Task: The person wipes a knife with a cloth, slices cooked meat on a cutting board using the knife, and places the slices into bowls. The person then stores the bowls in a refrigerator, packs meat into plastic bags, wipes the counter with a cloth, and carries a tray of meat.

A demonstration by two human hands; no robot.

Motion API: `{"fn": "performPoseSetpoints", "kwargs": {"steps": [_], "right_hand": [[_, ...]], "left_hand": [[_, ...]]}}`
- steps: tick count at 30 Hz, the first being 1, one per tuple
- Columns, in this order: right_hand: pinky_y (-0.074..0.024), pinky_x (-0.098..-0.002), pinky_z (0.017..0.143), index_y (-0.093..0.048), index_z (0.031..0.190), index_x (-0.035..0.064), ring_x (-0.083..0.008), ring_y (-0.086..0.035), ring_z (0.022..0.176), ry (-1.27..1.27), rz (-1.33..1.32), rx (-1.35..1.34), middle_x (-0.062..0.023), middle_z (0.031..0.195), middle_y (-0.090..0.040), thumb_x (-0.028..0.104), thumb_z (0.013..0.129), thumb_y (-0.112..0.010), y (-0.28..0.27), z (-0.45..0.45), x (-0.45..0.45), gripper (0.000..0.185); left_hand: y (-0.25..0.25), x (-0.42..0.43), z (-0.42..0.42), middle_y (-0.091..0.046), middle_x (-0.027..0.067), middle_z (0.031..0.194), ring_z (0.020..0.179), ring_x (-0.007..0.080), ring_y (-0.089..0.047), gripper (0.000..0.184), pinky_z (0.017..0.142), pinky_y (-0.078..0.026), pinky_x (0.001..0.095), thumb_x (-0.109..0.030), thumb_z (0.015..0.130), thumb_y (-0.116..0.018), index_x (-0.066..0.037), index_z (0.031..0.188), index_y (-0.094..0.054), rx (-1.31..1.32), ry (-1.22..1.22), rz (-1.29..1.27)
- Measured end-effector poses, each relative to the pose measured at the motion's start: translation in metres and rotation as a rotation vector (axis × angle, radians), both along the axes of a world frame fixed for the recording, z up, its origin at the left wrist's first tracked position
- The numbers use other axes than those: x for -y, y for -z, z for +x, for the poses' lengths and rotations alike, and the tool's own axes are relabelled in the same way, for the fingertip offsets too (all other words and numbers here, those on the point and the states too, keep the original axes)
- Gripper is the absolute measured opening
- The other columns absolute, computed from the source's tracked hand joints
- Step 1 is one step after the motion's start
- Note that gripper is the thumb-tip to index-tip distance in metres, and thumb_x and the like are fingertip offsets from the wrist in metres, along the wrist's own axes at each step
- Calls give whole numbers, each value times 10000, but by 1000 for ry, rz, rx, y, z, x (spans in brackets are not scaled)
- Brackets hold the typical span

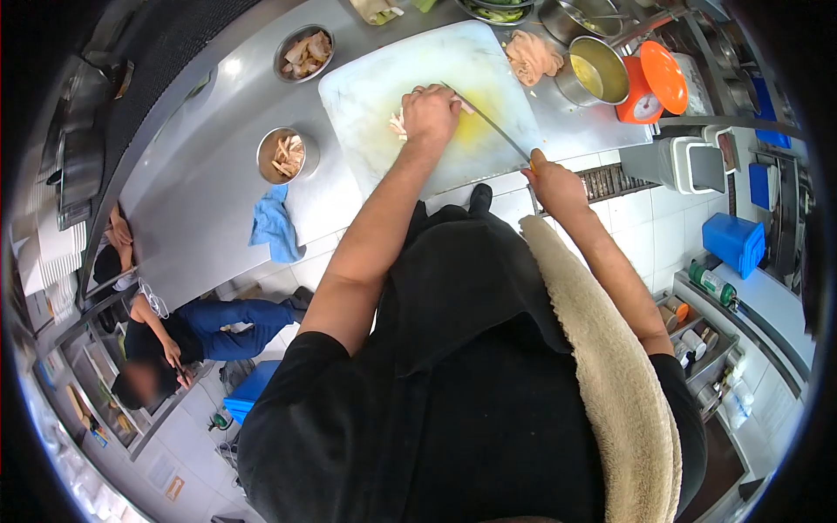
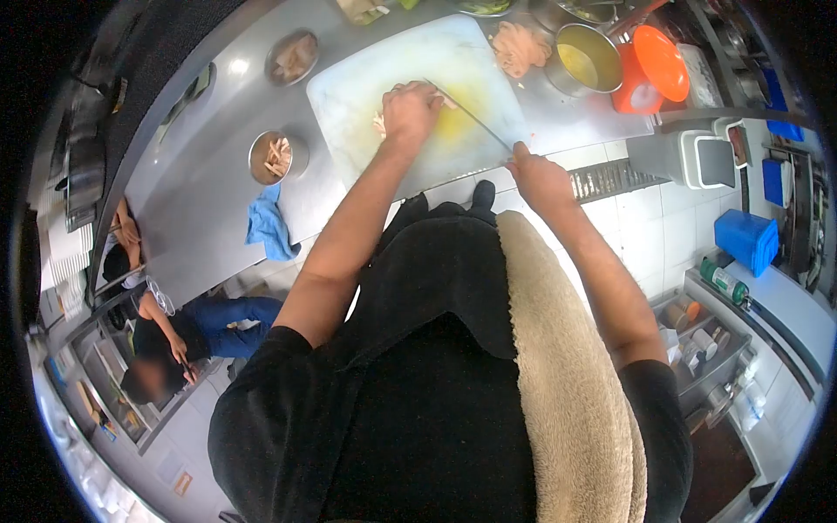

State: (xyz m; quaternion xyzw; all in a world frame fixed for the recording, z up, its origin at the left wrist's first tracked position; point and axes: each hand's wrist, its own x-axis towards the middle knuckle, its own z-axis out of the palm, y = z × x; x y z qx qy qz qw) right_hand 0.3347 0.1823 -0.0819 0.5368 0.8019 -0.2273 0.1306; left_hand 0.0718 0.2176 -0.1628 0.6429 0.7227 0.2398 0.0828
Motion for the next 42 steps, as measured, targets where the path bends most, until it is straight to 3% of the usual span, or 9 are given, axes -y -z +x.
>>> {"fn": "performPoseSetpoints", "kwargs": {"steps": [7, 14, 25, 31, 37, 42], "right_hand": [[-546, -566, 759, -492, 1148, 46, -454, -703, 866, -7, -12, -96, -241, 876, -710, 324, 1043, -565, 29, -21, -21, 306], [-543, -564, 722, -503, 1141, 41, -445, -705, 832, -29, -8, -33, -235, 850, -710, 342, 1040, -572, -7, -8, -14, 325], [-546, -563, 705, -484, 1135, 45, -452, -707, 807, -4, -17, -19, -236, 821, -712, 348, 1027, -590, -9, 3, 5, 339], [-543, -580, 738, -472, 1134, 41, -457, -712, 852, 72, -56, 29, -246, 861, -716, 339, 1037, -575, 24, -13, 5, 330], [-539, -564, 751, -481, 1127, 40, -446, -706, 878, 29, -55, -126, -255, 910, -713, 347, 1043, -565, 36, -30, -21, 329], [-541, -563, 720, -494, 1113, 42, -448, -704, 843, 6, 27, -174, -245, 858, -708, 366, 1033, -588, 23, -32, -35, 347]], "left_hand": [[-6, 2, -3, -756, 51, 1064, 1027, 297, -674, 209, 956, -460, 458, -262, 834, -780, -140, 1002, -789, -25, 16, -65], [-7, 5, -3, -740, 62, 1101, 1040, 306, -677, 251, 967, -462, 458, -276, 845, -779, -131, 1049, -768, 59, -37, -70], [-7, 3, -2, -743, 43, 1068, 1008, 303, -684, 198, 928, -462, 461, -289, 847, -770, -143, 981, -780, 28, -17, -70], [0, 1, -4, -743, 40, 1055, 979, 307, -683, 172, 914, -462, 475, -280, 844, -768, -137, 940, -781, 29, 0, -45], [1, 2, -3, -745, 37, 1059, 969, 311, -684, 161, 908, -471, 479, -270, 850, -759, -138, 940, -780, 11, 39, -28], [-4, 6, -13, -734, 59, 1100, 991, 318, -689, 187, 915, -521, 452, -238, 872, -742, -118, 1012, -771, 116, 55, 11]]}}
